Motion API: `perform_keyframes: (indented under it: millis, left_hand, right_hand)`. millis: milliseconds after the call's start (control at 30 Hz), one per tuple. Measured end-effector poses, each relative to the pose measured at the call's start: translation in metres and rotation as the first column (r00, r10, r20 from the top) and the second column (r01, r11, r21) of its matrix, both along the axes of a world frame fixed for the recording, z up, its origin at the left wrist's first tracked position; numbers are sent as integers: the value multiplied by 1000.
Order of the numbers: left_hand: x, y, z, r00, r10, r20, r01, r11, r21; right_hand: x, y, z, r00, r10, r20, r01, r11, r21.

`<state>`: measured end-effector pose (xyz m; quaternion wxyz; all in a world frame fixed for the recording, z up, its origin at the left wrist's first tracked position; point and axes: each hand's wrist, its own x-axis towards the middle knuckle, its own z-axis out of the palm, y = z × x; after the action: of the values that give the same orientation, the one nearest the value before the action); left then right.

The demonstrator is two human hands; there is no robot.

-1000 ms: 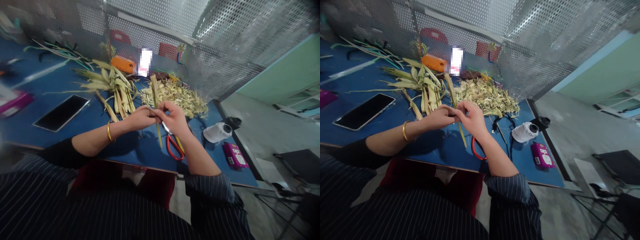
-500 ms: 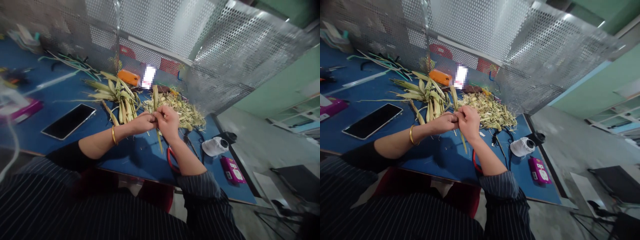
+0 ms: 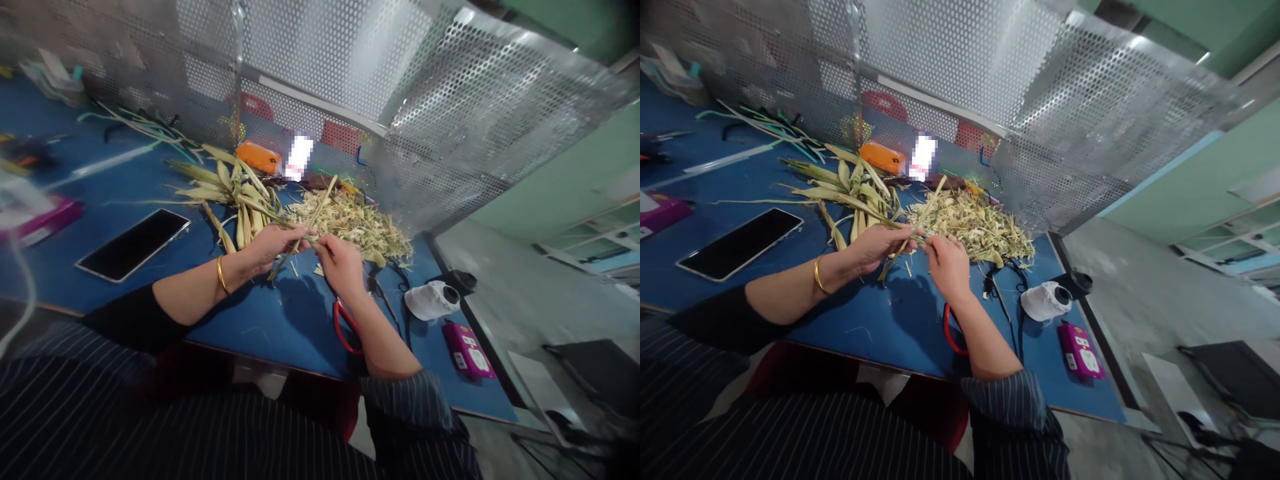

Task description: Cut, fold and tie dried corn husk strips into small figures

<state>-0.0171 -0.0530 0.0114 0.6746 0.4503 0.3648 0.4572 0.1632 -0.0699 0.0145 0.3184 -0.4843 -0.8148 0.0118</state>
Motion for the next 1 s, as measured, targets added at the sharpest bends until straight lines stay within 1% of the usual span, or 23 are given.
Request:
perform_keyframes:
  millis: [67, 133, 167, 200, 233, 267, 300, 333, 367, 400, 433, 467, 500, 533, 600, 667, 733, 767, 833, 867, 900, 933, 1000]
  left_hand:
    - [2, -2, 0, 1000, -20, -15, 20, 1000, -13]
    - [2, 0, 2, 997, -42, -68, 42, 999, 4]
    - [1, 2, 3, 995, -17, -102, 19, 1000, 17]
    - [-2, 5, 3, 991, 57, -122, -53, 998, 32]
    - [-5, 8, 4, 975, 180, -131, -174, 983, 59]
    - [-9, 12, 5, 922, 359, -143, -346, 932, 106]
    - [-13, 15, 7, 836, 523, -167, -493, 849, 190]
    - [-18, 16, 10, 724, 664, -189, -599, 740, 306]
    - [-21, 16, 13, 625, 754, -204, -630, 641, 438]
    - [-24, 14, 16, 571, 793, -213, -592, 577, 563]
    - [-26, 12, 19, 577, 781, -241, -485, 564, 668]
    - [-26, 8, 22, 602, 743, -292, -347, 573, 742]
    - [-25, 5, 24, 627, 686, -369, -193, 596, 779]
    - [-22, 1, 25, 639, 623, -451, -54, 622, 781]
    - [-15, -4, 24, 677, 475, -562, 115, 687, 718]
    - [-8, -6, 19, 763, 266, -589, 185, 783, 593]
    - [-5, -5, 15, 859, 113, -499, 144, 883, 447]
    - [-4, -5, 14, 902, 78, -424, 94, 924, 370]
    - [-3, -3, 12, 963, 82, -258, -24, 976, 217]
    - [-3, -2, 11, 978, 96, -183, -70, 987, 146]
    - [-3, -1, 11, 986, 108, -123, -99, 992, 82]
    - [-3, -1, 10, 990, 120, -79, -118, 993, 29]
    - [-2, 0, 9, 991, 133, -23, -134, 991, -29]
  right_hand:
    - [0, -2, -5, 1000, -2, 12, 2, 999, 46]
    - [4, -1, -5, 1000, -22, 20, 20, 994, 108]
    - [6, -1, -3, 999, -38, 27, 33, 989, 143]
    - [10, 0, -1, 998, -55, 37, 47, 982, 181]
    - [13, 1, 1, 996, -70, 54, 56, 974, 219]
    - [16, 2, 3, 993, -85, 79, 62, 965, 255]
    - [19, 3, 5, 989, -100, 109, 64, 955, 291]
    - [21, 3, 7, 983, -117, 139, 67, 944, 324]
    - [23, 2, 9, 977, -133, 166, 67, 933, 354]
    - [24, 2, 11, 971, -143, 191, 62, 924, 378]
    - [24, 1, 13, 967, -147, 210, 54, 917, 396]
    - [24, 1, 15, 963, -146, 225, 43, 913, 406]
    - [24, 0, 16, 962, -137, 238, 29, 912, 409]
    - [23, 0, 16, 961, -123, 248, 12, 914, 405]
    - [22, 0, 16, 962, -90, 260, -18, 923, 385]
    - [20, -2, 16, 967, -75, 242, -28, 918, 395]
    - [19, -5, 15, 980, -108, 167, 19, 889, 458]
    - [18, -6, 14, 986, -128, 111, 57, 867, 496]
    - [16, -10, 13, 990, -143, -2, 122, 835, 537]
    - [14, -11, 11, 991, -132, -24, 125, 845, 521]
    - [11, -11, 8, 994, -111, -18, 106, 874, 475]
    - [9, -11, 5, 996, -89, 0, 82, 915, 396]
    - [3, -10, -3, 999, -36, 24, 32, 988, 153]
